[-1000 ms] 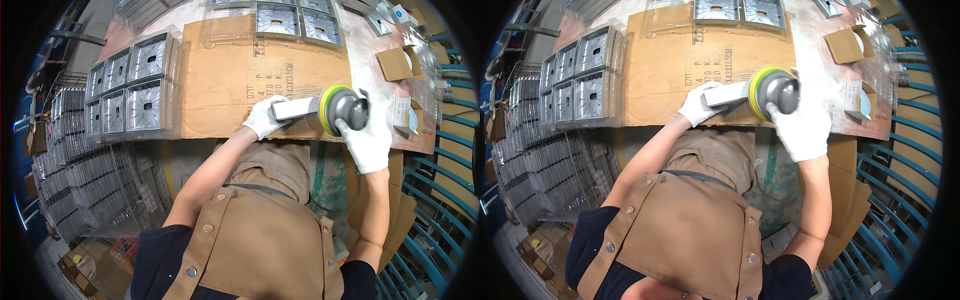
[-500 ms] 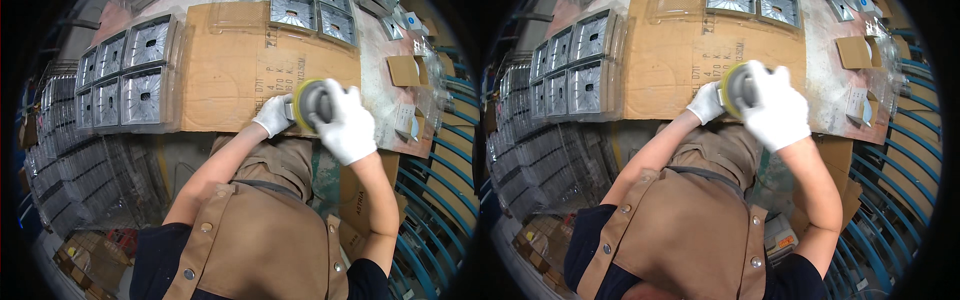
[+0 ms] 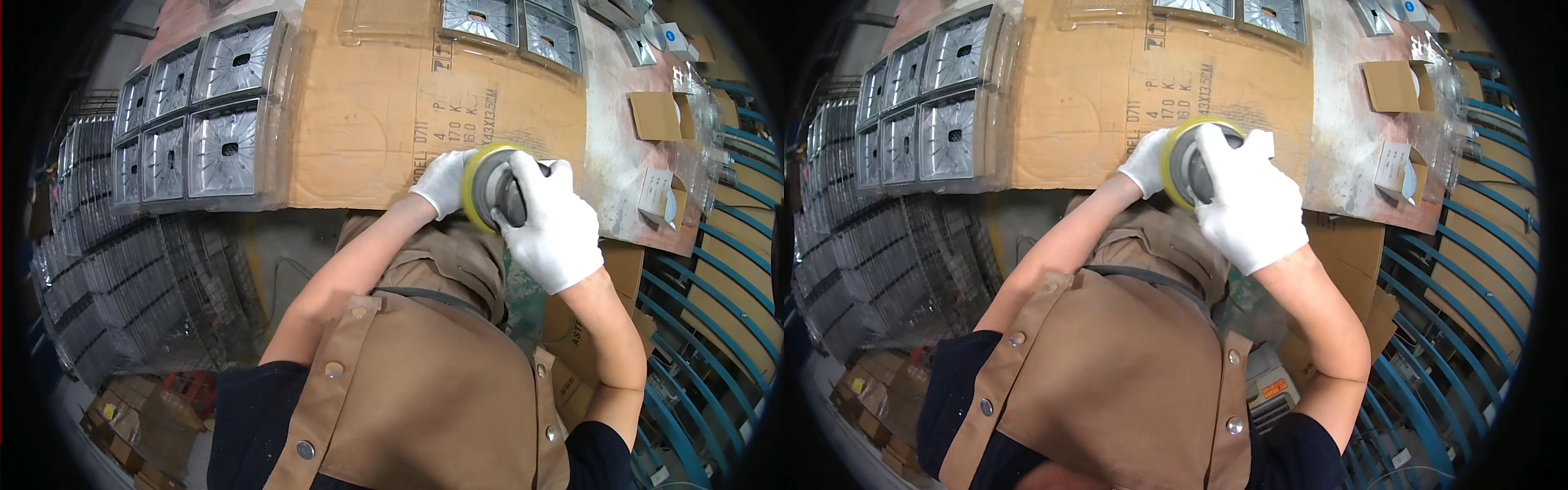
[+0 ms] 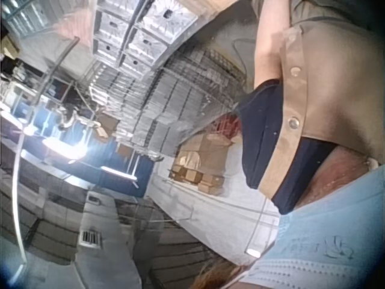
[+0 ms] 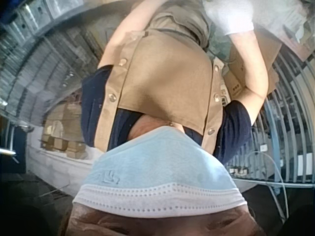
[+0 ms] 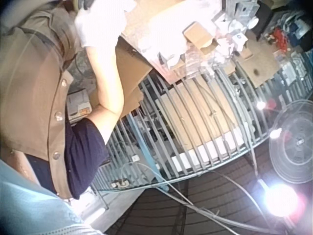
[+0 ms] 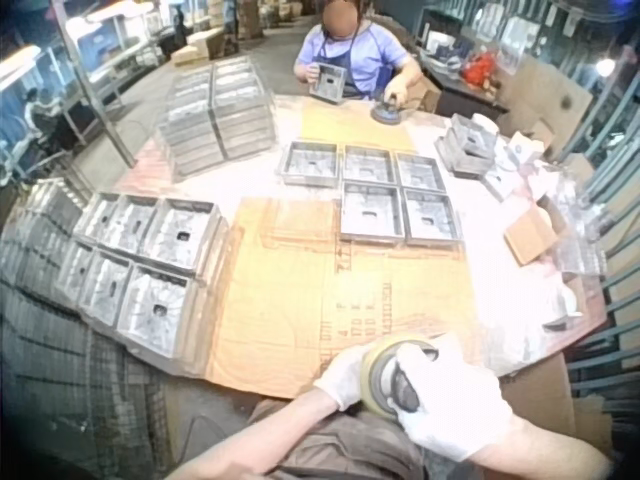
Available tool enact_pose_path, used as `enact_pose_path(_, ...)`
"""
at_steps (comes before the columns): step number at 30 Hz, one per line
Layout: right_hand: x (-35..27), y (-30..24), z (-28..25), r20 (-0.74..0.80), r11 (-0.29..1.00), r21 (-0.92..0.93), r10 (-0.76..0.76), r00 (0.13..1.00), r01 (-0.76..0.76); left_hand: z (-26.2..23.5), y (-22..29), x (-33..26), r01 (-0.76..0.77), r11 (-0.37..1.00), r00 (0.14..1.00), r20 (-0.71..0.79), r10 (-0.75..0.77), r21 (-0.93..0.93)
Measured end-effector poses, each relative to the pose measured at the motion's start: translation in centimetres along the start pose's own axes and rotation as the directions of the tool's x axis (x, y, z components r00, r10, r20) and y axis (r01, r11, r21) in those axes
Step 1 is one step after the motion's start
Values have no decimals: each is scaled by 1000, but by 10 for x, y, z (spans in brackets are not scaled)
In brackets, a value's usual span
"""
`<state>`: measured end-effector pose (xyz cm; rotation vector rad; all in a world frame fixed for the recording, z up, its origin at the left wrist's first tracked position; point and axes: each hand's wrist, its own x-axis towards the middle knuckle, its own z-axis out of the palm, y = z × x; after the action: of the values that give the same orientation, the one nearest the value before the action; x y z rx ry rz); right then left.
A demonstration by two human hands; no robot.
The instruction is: Grinding the edges and surfaces of square metal components using a hand-held power grinder.
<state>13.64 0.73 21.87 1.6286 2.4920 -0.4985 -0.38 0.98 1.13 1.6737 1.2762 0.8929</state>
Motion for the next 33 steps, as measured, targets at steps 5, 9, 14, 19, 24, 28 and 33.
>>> enact_pose_path(5,-6,3,-4,8,999,10,38,999,-38,3,-1,1,110,980,994,5,-110,-166)
enact_pose_path(9,0,2,0,-7,999,17,29,1000,-29,-1,0,4,-20,998,998,57,16,56)
enact_pose_path(14,-6,40,-2,-128,985,2,169,977,-170,9,-6,-2,78,971,997,18,-76,-227)
enact_pose_path(19,-4,63,-1,-187,985,19,171,967,-170,6,-2,1,104,985,994,59,-96,-139)
enact_pose_path(24,16,-1,-1,-18,996,-35,-80,997,80,22,-38,-7,-4,997,995,103,12,-83)
enact_pose_path(28,19,45,-14,-93,989,41,148,985,-144,9,-3,3,92,989,995,42,-87,-120)
enact_pose_path(33,3,111,-14,-237,964,46,267,934,-264,34,-52,-4,137,861,990,35,-138,-489)
